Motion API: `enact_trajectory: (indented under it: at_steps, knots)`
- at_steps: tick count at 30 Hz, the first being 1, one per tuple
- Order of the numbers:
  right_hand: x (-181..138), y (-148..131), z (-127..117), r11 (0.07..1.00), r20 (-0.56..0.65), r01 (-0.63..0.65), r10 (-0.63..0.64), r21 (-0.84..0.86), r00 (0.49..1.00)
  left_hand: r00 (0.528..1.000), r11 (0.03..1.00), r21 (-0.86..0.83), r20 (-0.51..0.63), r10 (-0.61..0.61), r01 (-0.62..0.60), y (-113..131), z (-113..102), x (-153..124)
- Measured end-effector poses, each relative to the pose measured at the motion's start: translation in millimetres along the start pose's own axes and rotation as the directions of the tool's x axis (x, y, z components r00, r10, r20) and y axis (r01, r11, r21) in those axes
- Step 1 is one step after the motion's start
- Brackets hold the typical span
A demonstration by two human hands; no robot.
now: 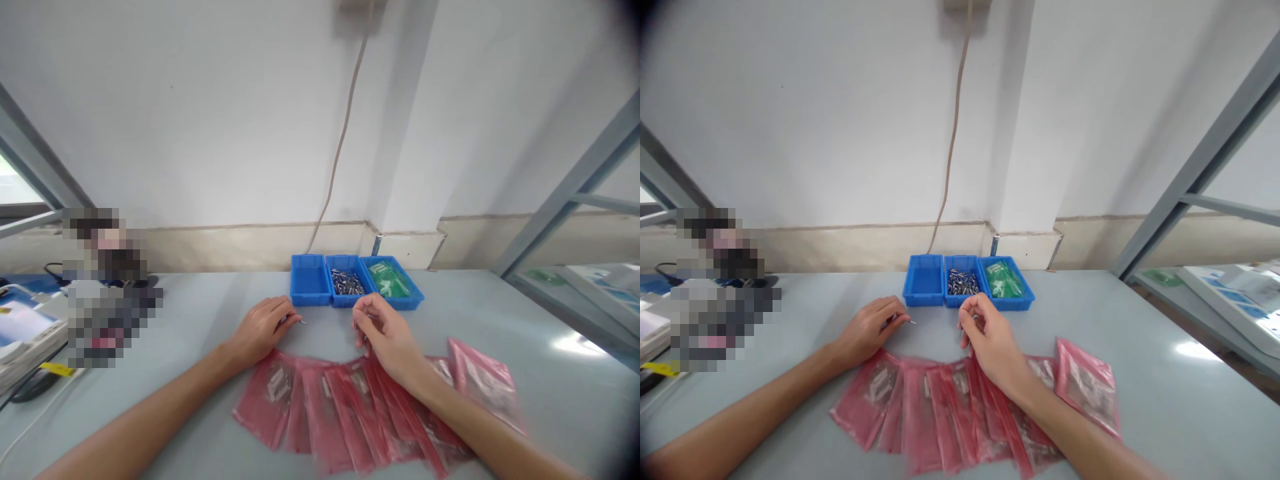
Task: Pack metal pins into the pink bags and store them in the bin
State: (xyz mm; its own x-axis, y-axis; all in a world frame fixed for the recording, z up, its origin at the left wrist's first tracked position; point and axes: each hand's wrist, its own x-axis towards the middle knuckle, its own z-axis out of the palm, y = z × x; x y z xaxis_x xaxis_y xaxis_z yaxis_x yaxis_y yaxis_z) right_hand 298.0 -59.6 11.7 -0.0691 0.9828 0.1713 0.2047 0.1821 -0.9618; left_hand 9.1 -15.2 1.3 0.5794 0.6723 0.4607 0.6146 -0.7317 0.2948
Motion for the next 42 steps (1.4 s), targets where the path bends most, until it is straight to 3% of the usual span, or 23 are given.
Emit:
enact_trajectory:
  at_steps: [9, 15, 19, 26, 42]
  knots:
    - [-2.5, -4.1, 1.6, 0.998, 0.003, -0.055, 0.055, 0.039, 0.999, 0.998, 0.995, -0.074, 0.002, -0.069, 0.069, 5.8, -3.3, 0.0]
    - [-0.6, 0.8, -1.8, 0.997, 0.019, -0.022, 0.023, -0.069, 1.0, 0.986, 0.983, -0.07, 0.008, -0.168, 0.168, 6.4, -3.3, -3.1]
    - [-1.6, -0.7, -3.4, 0.99, 0.049, 0.016, -0.01, -0.139, 0.999, 0.993, 0.988, -0.092, 0.014, -0.121, 0.121, 6.9, -4.0, -4.3]
    - [-0.6, 3.8, -4.0, 0.986, 0.051, 0.021, -0.012, -0.167, 0.999, 0.998, 0.999, 0.009, 0.048, -0.037, 0.037, 10.2, -6.1, -1.7]
    - [0.2, -9.6, -9.3, 0.991, -0.021, 0.013, -0.015, -0.13, 1.0, 0.994, 0.994, 0.109, 0.101, -0.043, 0.032, 3.5, 0.1, -1.8]
